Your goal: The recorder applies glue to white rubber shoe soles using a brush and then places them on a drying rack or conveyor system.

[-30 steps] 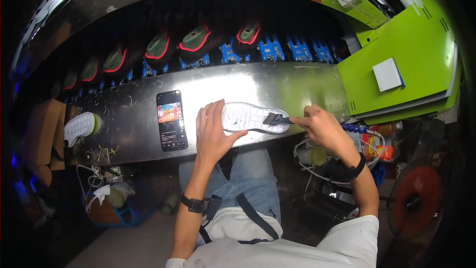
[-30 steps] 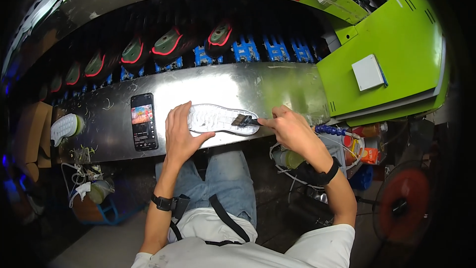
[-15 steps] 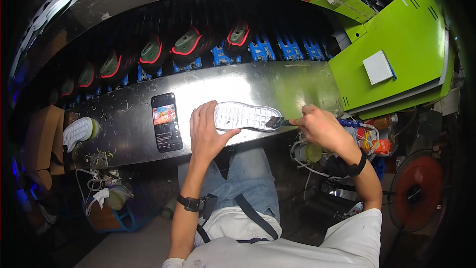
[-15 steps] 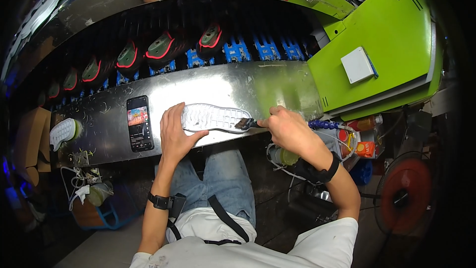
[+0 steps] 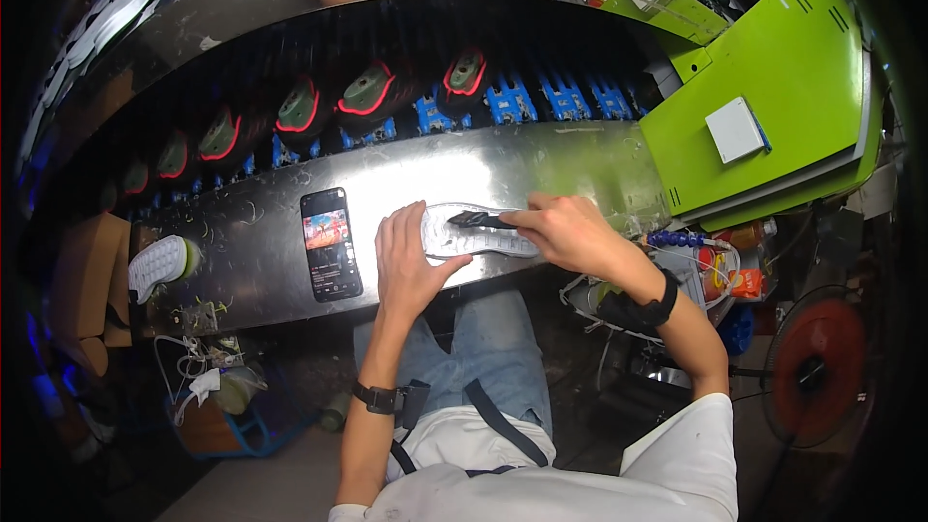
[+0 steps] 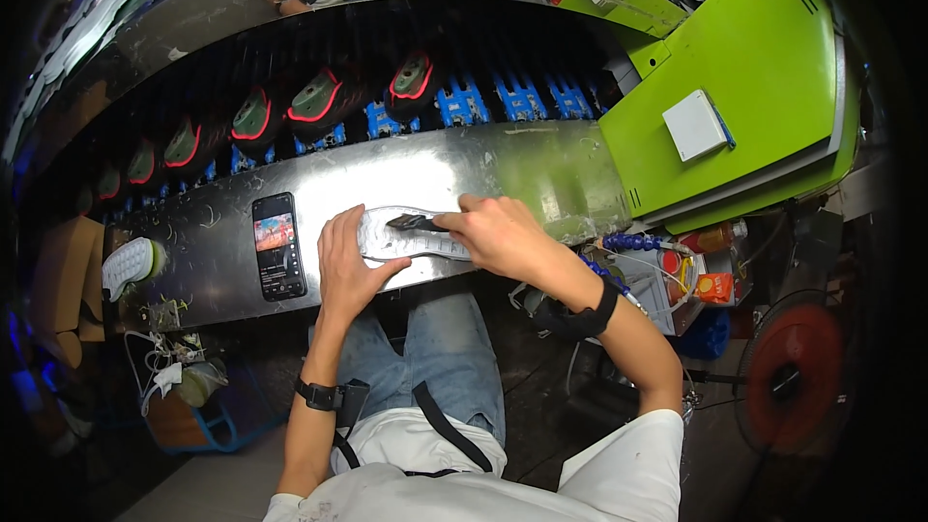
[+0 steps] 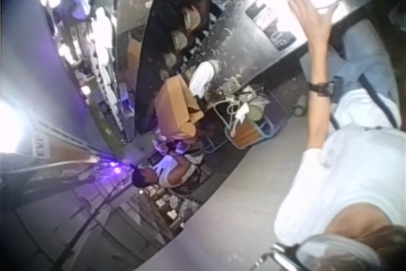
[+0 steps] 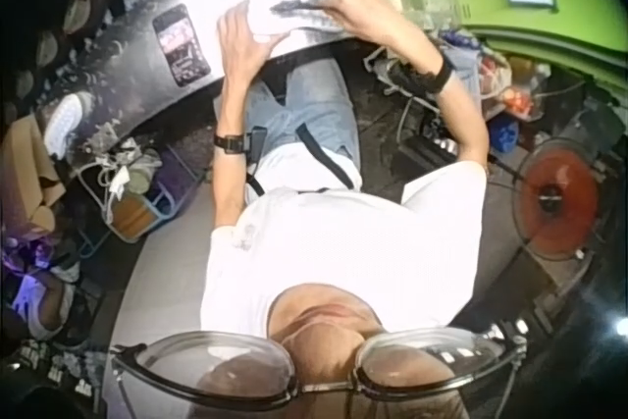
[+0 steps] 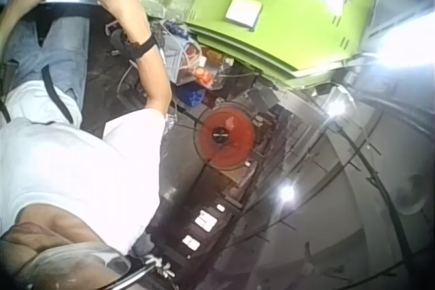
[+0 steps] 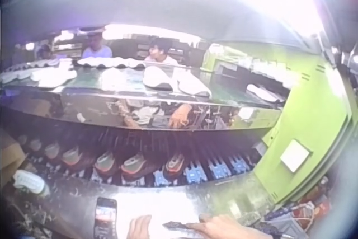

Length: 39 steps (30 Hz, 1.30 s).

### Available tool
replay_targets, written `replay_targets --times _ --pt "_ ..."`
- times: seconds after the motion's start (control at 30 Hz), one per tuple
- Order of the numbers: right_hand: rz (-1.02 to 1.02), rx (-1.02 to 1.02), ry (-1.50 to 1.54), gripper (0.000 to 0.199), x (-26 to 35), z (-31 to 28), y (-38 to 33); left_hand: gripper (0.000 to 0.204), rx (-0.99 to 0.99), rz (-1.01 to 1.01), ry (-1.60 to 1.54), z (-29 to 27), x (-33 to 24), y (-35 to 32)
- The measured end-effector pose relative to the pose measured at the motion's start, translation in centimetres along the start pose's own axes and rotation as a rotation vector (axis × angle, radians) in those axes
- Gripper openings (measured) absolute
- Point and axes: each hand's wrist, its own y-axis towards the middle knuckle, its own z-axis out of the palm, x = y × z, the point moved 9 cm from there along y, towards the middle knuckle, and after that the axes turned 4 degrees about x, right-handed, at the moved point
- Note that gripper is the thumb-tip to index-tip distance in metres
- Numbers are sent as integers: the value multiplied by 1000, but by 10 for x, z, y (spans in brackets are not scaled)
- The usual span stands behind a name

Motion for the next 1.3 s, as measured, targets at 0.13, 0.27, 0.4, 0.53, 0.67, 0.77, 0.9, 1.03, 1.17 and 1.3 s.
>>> replay_targets --times 0.13,0.27,0.4,0.53,0.67,0.77,0.9,1.03,1.17,1.3 --pt "-46 65 -146 41 5 14 14 98 -17 7 -10 -2 2 1" --pt "-41 107 -141 47 -1 10 4 97 2 -14 -17 0 3 -1" --pt "10 202 -170 45 -13 7 -9 98 -6 -10 -3 -1 3 0" --pt "58 220 -145 43 -28 0 -25 98 -10 0 -10 -3 3 1" --pt "74 214 -211 29 -41 -3 -38 98 -9 -11 -27 -1 4 0" --pt "106 254 -249 28 -41 -10 -42 98 -22 1 -23 -2 5 1" --pt "136 218 -261 26 -34 -37 -40 98 -11 -12 -23 -2 5 1" --pt "99 -9 -219 25 -13 -66 -23 97 -18 -4 6 -3 4 -1" --pt "-43 -21 -210 32 1 -25 -2 95 -38 20 6 -2 0 1" --pt "-107 -42 -290 35 5 2 10 93 -39 24 13 0 1 1"
